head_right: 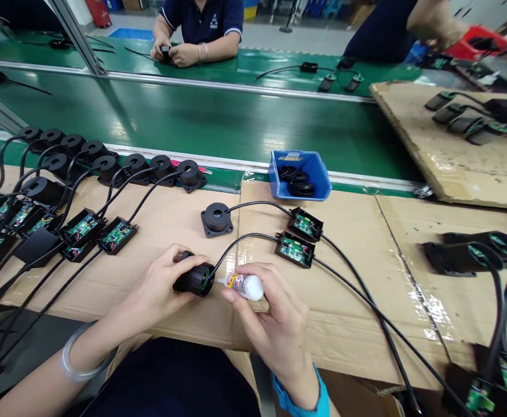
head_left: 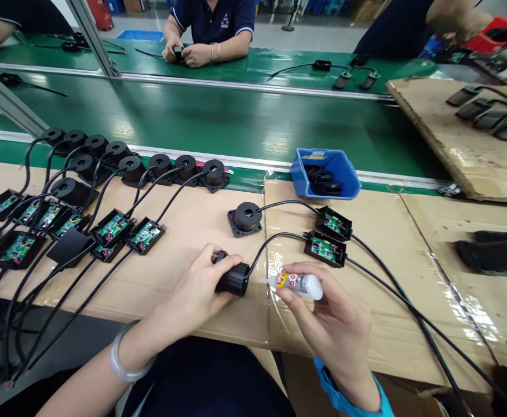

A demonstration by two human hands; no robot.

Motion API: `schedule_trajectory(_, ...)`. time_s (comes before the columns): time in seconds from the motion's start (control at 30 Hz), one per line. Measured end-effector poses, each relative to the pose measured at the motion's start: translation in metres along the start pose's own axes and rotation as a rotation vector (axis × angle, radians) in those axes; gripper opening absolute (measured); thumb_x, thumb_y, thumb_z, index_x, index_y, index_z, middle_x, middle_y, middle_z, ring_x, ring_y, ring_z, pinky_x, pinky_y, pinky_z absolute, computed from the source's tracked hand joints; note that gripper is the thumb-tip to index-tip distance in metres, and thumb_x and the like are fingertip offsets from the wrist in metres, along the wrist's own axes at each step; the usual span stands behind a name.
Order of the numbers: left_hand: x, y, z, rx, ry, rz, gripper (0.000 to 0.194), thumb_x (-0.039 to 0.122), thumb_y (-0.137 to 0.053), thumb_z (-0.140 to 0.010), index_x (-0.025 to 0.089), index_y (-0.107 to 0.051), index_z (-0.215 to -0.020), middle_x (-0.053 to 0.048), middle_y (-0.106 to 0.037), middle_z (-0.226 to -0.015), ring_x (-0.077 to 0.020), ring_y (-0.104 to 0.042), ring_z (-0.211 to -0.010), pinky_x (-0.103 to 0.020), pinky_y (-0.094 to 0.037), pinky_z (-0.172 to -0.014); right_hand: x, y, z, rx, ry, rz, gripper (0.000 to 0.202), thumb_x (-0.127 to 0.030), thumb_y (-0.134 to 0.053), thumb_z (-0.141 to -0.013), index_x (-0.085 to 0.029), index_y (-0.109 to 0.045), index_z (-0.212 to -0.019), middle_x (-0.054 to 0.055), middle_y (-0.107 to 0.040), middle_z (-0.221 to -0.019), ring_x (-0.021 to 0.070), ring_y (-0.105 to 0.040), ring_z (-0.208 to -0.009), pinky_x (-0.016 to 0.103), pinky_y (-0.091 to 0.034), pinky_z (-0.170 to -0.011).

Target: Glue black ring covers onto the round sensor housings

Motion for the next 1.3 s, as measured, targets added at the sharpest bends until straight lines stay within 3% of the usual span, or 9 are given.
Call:
schedule_trajectory(0.73,0.001,0.0,0.001,0.002,0.002,0.008,0.062,-0.001,-0.071,-0.072,0.026,-0.063,-0.128,-0.008,-0.055,-0.114,-0.0266,-0.064,-0.103,-0.044,-0.057,-0.092,-0.01,0.001,-0.002,-0.033,-0.025,-0.037,0.013,-0.023,-0.069,-0.089,-0.021,-0.062,-0.1,0.003,-0.067,-0.085,0.0166,-0.065,-0.074,0.027,-0.054,-0.062)
schedule_trajectory(0.97,0.002,0.001,0.001,0.005,0.007,0.013,0.06,0.001,-0.071,-0.073,0.027,-0.063,-0.127,-0.007,-0.056,-0.115,-0.0265,-0.063,-0.104,-0.045,-0.055,-0.093,-0.008,0.003,-0.002,0.018,0.007,0.014,0.015,-0.02,-0.07,-0.088,-0.021,-0.063,-0.102,0.003,-0.067,-0.084,0.016,-0.064,-0.072,0.028,-0.056,-0.064)
schedule_trajectory(1.07,0.001,0.005,0.0,0.017,0.017,0.054,0.056,0.003,-0.074,-0.071,0.028,-0.066,-0.121,-0.006,-0.058,-0.114,-0.0265,-0.063,-0.105,-0.045,-0.053,-0.094,-0.003,0.008,0.006,0.086,-0.107,-0.117,0.015,-0.02,-0.072,-0.087,-0.021,-0.067,-0.101,0.004,-0.067,-0.089,0.017,-0.065,-0.076,0.028,-0.056,-0.063)
schedule_trajectory(1.17,-0.003,0.007,-0.001,0.067,0.044,0.211,0.053,0.007,-0.081,-0.067,0.026,-0.067,-0.114,-0.004,-0.063,-0.112,-0.0259,-0.063,-0.105,-0.044,-0.05,-0.096,0.0,0.013,0.014,0.262,-0.244,-0.351,0.013,-0.023,-0.07,-0.089,-0.021,-0.07,-0.102,0.006,-0.068,-0.092,0.0196,-0.067,-0.077,0.028,-0.055,-0.053)
schedule_trajectory(1.3,-0.005,-0.004,-0.003,0.013,0.143,0.754,0.055,0.016,-0.087,-0.062,0.021,-0.062,-0.11,-0.004,-0.067,-0.108,-0.0238,-0.063,-0.102,-0.039,-0.05,-0.092,-0.004,0.011,0.016,0.468,-0.258,-0.524,0.012,-0.027,-0.07,-0.089,-0.02,-0.072,-0.099,0.008,-0.068,-0.091,0.0226,-0.068,-0.077,0.026,-0.05,-0.041)
Point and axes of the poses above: each hand's wrist, its own z-axis away from the middle knuckle, its own y-axis out of the back of the hand, x = y × z, the point moved 3 cm from there along -z, towards the middle knuckle
